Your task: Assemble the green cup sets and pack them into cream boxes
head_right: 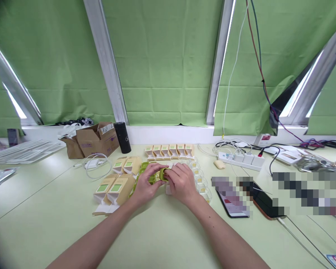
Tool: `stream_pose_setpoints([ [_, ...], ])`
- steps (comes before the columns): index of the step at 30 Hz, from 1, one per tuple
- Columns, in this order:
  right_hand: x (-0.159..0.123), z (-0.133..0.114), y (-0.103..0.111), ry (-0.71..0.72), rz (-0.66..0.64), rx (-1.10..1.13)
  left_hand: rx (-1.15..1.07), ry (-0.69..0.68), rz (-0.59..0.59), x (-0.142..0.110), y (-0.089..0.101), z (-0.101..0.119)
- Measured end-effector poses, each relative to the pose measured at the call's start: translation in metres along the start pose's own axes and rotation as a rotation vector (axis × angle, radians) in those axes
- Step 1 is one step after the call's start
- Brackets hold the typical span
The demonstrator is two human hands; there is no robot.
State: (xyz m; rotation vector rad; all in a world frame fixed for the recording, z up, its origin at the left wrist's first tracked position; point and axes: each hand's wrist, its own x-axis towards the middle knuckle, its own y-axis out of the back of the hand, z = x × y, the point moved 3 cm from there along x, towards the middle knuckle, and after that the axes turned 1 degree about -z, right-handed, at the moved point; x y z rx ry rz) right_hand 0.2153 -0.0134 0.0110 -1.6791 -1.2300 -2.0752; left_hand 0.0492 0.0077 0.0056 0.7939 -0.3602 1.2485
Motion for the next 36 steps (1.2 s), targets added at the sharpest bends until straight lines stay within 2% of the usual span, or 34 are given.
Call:
stream_pose_setpoints([
  [7,0.001,0.002,0.006,0.044,-0.067,0.033,0.045,-0.01,0.038,0.001,0.003,0.002],
  [13,-0.001,0.004,0.009,-0.014,0.02,0.144,0.105,0.025,0.156,0.001,0.009,-0.003],
  [21,-0.006,0.004,0.0,-0.057,-0.058,0.268,0.187,-0.088,0.106,0.001,0.005,0.0],
  [25,-0.007,0.005,-0.004,-0.152,-0.063,0.383,0.143,-0.039,0.125,0.001,0.004,0.004],
  [29,-0.007,0.008,-0.005,-0.296,-0.009,0.484,0.098,-0.023,0.15,0.0,0.006,0.006],
  [36,-0.009,0.009,-0.01,-0.421,0.034,0.576,0.103,0.116,0.211,0.0,0.006,-0.008],
])
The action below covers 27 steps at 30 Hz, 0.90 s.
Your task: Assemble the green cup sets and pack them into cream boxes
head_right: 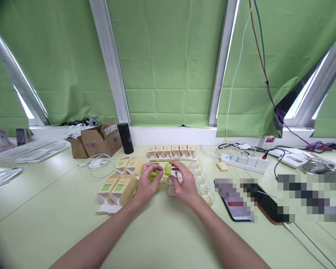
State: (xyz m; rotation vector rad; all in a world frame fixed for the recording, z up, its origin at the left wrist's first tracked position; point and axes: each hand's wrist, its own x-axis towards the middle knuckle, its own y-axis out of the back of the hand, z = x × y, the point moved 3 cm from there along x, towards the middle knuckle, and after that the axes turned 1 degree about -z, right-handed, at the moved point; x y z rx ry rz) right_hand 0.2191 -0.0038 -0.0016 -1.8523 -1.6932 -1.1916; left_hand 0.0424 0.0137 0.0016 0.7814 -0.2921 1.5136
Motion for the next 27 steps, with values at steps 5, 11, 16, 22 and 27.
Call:
stream_pose_setpoints([
  [5,-0.0029,-0.0007,-0.0023,0.037,-0.023,-0.055,-0.026,0.041,-0.015,0.0009,-0.0029,-0.0034],
  [11,-0.0045,-0.0012,-0.0028,0.077,-0.045,-0.096,-0.025,0.061,-0.01,0.0015,-0.0025,-0.0038],
  [16,-0.0043,-0.0007,-0.0031,0.083,-0.042,-0.105,-0.024,0.1,-0.038,0.002,-0.0027,-0.0033],
  [22,-0.0044,0.0005,-0.0035,0.082,-0.041,-0.109,-0.074,0.138,-0.053,0.0032,-0.0037,-0.0068],
  [27,-0.0042,0.0003,-0.0028,0.078,-0.04,-0.117,-0.095,0.14,-0.035,0.0037,-0.0037,-0.0101],
])
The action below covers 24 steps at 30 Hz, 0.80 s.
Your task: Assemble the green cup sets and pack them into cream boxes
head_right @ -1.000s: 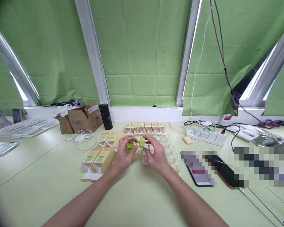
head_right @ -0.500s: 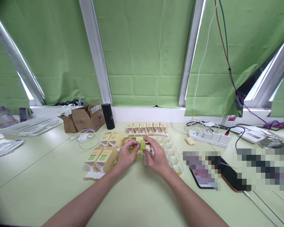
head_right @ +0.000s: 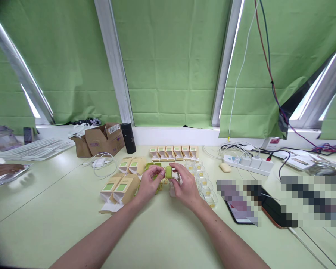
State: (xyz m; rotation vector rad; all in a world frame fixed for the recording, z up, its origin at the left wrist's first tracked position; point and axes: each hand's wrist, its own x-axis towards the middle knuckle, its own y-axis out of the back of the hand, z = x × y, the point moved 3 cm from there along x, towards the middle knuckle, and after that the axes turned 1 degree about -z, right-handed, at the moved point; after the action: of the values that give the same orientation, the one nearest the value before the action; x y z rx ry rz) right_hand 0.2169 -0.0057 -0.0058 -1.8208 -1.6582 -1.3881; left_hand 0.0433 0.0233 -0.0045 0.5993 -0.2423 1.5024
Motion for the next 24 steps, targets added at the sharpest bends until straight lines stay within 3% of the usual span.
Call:
stream_pose_setpoints([
  [24,0.0021,-0.0002,0.0021,0.004,0.024,-0.011,-0.034,-0.012,-0.003,0.0004,0.0029,-0.0042],
])
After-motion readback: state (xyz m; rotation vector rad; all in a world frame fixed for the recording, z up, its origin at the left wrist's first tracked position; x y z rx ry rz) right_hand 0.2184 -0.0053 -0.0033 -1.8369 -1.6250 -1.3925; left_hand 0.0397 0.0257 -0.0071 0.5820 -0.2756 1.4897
